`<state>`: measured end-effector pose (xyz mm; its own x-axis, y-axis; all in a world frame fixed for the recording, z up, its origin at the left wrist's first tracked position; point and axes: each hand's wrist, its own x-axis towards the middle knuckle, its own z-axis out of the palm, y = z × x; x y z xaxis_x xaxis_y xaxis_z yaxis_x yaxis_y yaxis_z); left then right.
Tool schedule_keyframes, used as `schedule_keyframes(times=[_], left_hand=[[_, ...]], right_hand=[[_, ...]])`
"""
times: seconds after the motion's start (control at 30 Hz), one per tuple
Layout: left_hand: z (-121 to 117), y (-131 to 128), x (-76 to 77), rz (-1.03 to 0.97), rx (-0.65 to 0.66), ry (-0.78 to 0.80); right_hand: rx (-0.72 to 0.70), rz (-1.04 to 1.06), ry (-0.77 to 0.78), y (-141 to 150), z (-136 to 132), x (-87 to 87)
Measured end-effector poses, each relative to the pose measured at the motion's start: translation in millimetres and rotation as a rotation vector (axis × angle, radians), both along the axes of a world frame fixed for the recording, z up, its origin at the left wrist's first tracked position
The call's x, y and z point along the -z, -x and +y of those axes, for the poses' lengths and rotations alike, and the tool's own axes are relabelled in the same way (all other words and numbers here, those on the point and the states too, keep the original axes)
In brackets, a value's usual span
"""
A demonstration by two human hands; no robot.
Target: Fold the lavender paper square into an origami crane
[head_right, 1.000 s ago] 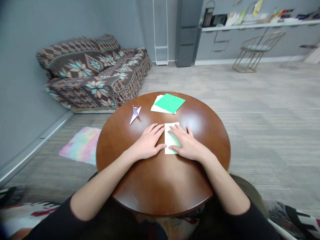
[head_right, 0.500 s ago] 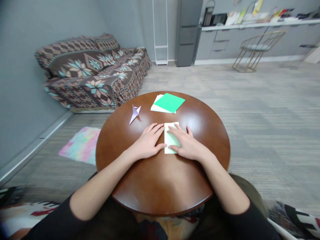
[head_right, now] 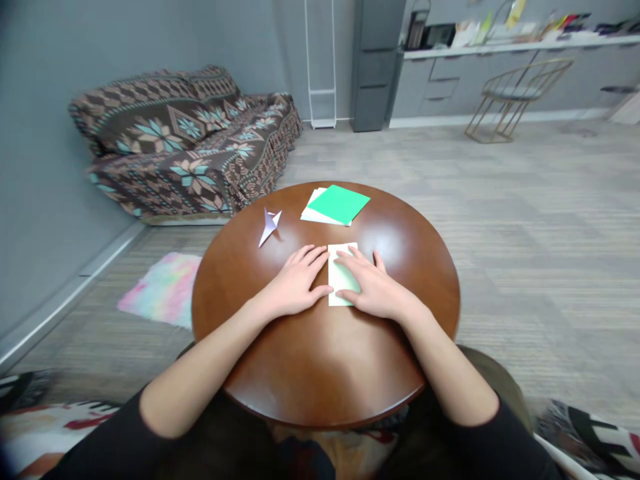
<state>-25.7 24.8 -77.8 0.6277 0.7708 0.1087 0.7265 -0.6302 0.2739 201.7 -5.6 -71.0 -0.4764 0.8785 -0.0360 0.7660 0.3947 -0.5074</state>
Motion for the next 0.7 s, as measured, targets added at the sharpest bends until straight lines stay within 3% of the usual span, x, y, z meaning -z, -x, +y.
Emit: schedule_keyframes(times=[0.7], left_hand=[[-0.7,-6.0,-7.9,0.045,-0.021,0.099]], right_hand=[[0.004,-0.013,0.007,1.8,-0.7,-5.1]])
